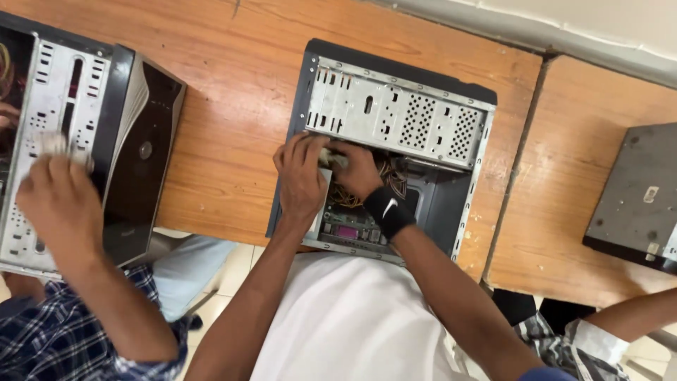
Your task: The person cleans the interior of an open desktop computer case using a cloth. They wipe the metal chassis, power supply unit, and motherboard area while occasionally adjusting the case's position on the table. Another person is visible in the background working on a separate computer case.
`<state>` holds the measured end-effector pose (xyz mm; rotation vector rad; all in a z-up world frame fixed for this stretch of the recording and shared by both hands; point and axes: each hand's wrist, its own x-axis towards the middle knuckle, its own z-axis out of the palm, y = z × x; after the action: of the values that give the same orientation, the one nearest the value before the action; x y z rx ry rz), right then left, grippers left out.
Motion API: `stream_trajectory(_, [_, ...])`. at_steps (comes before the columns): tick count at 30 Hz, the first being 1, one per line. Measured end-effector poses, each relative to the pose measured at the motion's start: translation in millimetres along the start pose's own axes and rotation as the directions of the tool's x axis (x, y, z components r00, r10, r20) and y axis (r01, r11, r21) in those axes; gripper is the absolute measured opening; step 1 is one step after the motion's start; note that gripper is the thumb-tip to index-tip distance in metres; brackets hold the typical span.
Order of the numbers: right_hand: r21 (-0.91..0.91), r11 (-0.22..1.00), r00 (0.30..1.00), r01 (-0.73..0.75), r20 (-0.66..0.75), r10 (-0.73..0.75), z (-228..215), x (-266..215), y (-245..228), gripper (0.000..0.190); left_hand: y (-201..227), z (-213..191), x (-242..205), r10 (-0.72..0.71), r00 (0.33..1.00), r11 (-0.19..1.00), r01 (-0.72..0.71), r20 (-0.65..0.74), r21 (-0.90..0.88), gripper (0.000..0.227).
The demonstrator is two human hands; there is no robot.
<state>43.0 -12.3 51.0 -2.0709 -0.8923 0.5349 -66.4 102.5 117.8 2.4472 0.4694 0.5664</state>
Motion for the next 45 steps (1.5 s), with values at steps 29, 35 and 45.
stream_trajectory(29, [-0.314, 0.949, 0.827, 0.018, 0.539, 0.163, 50.4, 59.4, 63.7, 0.034, 3.2, 2.4, 1.6, -0.105, 0.994, 0.989, 0.106, -0.018, 0.107, 0.059])
stream_trajectory(35, [0.241, 0.943, 0.848, -0.228, 0.524, 0.071, 60.8, 35.9, 99.4, 0.034, 1.9, 1.2, -4.7, -0.108, 0.992, 0.992, 0.112, -0.057, 0.066, 0.056])
stream_trajectory(45, [-0.325, 0.940, 0.806, 0.103, 0.581, 0.112, 99.5, 57.1, 171.2, 0.033, 2.5, 3.7, -5.9, -0.059, 0.991, 0.998, 0.062, -0.118, 0.018, 0.051])
